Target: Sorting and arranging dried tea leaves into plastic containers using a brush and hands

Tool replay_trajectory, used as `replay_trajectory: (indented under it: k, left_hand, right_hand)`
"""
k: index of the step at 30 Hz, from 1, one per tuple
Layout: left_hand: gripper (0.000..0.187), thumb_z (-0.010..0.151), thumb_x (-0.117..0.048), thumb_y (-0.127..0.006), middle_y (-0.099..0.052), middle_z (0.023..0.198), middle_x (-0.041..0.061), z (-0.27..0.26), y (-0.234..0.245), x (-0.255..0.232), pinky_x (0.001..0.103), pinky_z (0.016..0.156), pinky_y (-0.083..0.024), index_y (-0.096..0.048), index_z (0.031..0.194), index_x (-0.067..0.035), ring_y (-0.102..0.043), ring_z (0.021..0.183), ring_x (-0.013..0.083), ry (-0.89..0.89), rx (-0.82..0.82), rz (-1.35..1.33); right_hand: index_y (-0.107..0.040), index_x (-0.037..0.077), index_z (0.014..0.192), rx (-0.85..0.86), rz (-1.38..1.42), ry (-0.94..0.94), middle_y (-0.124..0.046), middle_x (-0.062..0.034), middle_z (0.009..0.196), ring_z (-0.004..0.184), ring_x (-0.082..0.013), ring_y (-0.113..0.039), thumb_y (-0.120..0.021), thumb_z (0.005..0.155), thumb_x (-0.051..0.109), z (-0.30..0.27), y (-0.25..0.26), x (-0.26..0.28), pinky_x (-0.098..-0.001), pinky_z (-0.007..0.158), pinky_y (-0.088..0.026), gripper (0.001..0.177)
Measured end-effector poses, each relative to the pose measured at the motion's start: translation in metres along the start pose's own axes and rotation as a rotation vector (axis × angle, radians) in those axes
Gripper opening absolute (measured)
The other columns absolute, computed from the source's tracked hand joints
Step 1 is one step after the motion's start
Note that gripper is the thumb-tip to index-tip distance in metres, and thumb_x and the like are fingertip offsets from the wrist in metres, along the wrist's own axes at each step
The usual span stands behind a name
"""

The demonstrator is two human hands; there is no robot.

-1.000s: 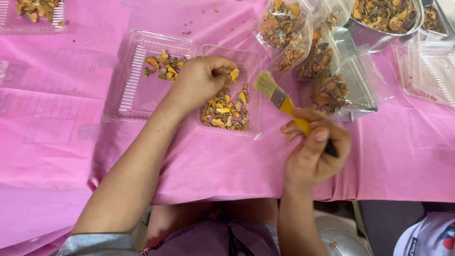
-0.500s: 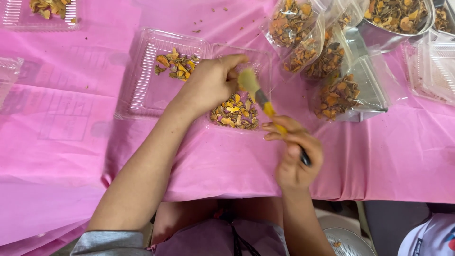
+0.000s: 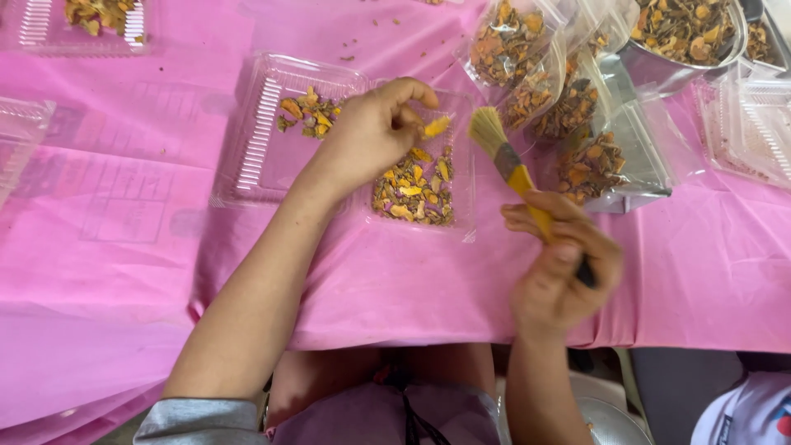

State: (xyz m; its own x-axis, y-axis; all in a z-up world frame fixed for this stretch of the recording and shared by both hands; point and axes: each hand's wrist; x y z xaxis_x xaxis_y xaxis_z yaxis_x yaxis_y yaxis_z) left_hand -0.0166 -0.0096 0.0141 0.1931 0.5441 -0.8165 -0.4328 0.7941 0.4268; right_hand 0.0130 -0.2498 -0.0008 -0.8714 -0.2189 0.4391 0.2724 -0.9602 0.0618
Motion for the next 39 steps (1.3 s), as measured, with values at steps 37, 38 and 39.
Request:
replay_trajectory:
  k: [37,38,39]
  left_hand:
    - [0.021,0.092,0.002,-0.067,-0.061,0.076,-0.009,0.079,0.055,-0.076,0.019,0.066,-0.037,-0.065,0.077,-0.012,-0.05,0.072,-0.0008,-0.281,-0.13,-0.162]
    - [0.013,0.089,-0.002,-0.067,-0.075,0.084,-0.009,0.078,0.059,-0.085,0.016,0.072,-0.049,-0.073,0.084,-0.013,-0.065,0.079,-0.0025,-0.249,-0.092,-0.171]
    - [0.013,0.089,-0.002,-0.067,-0.075,0.084,-0.009,0.074,0.062,-0.088,0.016,0.072,-0.049,-0.073,0.084,-0.013,-0.065,0.079,-0.0025,-0.246,-0.087,-0.172]
  right_hand:
    - [-0.047,-0.011,0.103,0.155,-0.113,0.213,-0.05,-0.0216,0.064,0.051,-0.0288,-0.056,-0.026,0.12,0.043,0.15,0.008,-0.003,-0.0301,0.048,-0.034,0.06]
    - [-0.065,-0.02,0.097,0.197,-0.215,0.158,-0.044,-0.0133,0.055,0.049,-0.0254,-0.052,-0.018,0.118,0.059,0.147,0.022,-0.005,-0.0271,0.052,-0.036,0.095]
    - [-0.065,-0.02,0.097,0.196,-0.217,0.152,-0.044,-0.0133,0.055,0.049,-0.0254,-0.052,-0.018,0.118,0.059,0.146,0.01,-0.003,-0.0271,0.052,-0.036,0.095]
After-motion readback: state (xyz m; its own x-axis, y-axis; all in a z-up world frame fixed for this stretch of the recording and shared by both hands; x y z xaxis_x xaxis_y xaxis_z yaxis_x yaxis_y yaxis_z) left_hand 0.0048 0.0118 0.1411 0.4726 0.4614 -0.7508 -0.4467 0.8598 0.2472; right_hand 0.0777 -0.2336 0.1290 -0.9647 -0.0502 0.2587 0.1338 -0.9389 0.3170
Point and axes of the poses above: each hand's wrist, its own z-axis towards the middle knuckle, its own y-axis out of the back of the hand, x = y × z
